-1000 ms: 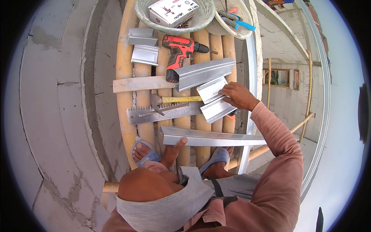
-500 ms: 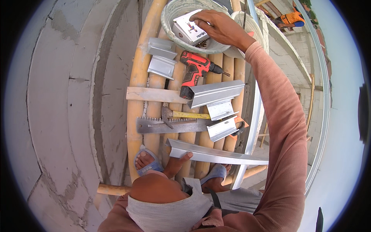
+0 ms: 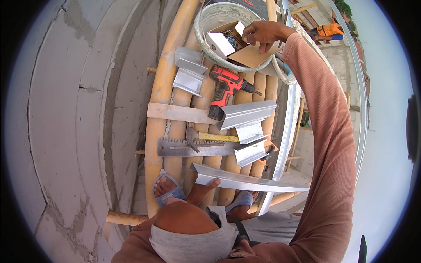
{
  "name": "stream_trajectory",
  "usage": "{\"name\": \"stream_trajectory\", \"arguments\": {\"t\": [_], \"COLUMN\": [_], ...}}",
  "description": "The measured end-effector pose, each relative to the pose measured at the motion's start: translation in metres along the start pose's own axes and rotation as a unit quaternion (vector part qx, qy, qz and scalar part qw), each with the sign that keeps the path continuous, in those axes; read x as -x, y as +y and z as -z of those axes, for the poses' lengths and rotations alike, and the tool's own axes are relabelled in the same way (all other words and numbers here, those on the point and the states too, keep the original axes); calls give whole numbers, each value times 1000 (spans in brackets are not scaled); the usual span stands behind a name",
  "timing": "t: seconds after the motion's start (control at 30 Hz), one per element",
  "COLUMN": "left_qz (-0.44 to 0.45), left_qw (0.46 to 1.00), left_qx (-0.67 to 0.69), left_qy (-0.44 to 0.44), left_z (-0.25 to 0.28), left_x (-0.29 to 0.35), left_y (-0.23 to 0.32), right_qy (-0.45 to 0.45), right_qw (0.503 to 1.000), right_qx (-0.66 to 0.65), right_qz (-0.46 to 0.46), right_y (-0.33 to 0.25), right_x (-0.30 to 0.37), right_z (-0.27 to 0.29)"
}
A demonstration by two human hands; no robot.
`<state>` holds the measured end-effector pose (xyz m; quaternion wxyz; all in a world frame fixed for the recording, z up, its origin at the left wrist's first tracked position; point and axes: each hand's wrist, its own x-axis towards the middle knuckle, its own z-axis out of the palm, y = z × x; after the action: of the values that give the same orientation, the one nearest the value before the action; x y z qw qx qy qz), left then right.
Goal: The person assembles metal frame components on a bamboo scaffold, aligning small metal brackets onto a longer metal rail and securing them with a power drill and screws.
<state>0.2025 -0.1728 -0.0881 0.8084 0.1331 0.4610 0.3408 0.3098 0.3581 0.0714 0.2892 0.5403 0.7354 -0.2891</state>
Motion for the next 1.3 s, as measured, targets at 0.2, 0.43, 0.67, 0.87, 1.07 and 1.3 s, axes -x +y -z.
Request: {"name": "stream_trajectory", "arguments": {"t": [0.2, 0.43, 0.67, 0.87, 1.07, 1.3], "left_qz": [5, 7, 13, -2, -13, -48], "left_qw": [1000, 1000, 1000, 999, 1000, 999], "left_qx": [5, 10, 11, 28, 26, 0], "left_qy": [-16, -10, -25, -16, -3, 25], "left_z": [1, 0, 0, 4, -1, 7], "left_x": [-5, -3, -2, 0, 3, 2], "left_y": [-3, -6, -4, -8, -10, -24], "right_qy": [66, 196, 210, 243, 277, 407], "right_qw": [993, 938, 949, 948, 954, 880], "right_qx": [97, 286, 235, 205, 96, -120], "right_qz": [10, 25, -20, -2, 53, 212], "right_y": [5, -19, -23, -19, 9, 18], "right_x": [-46, -68, -68, -68, -77, -33], "right_z": [-26, -56, -77, -75, -53, -33]}}
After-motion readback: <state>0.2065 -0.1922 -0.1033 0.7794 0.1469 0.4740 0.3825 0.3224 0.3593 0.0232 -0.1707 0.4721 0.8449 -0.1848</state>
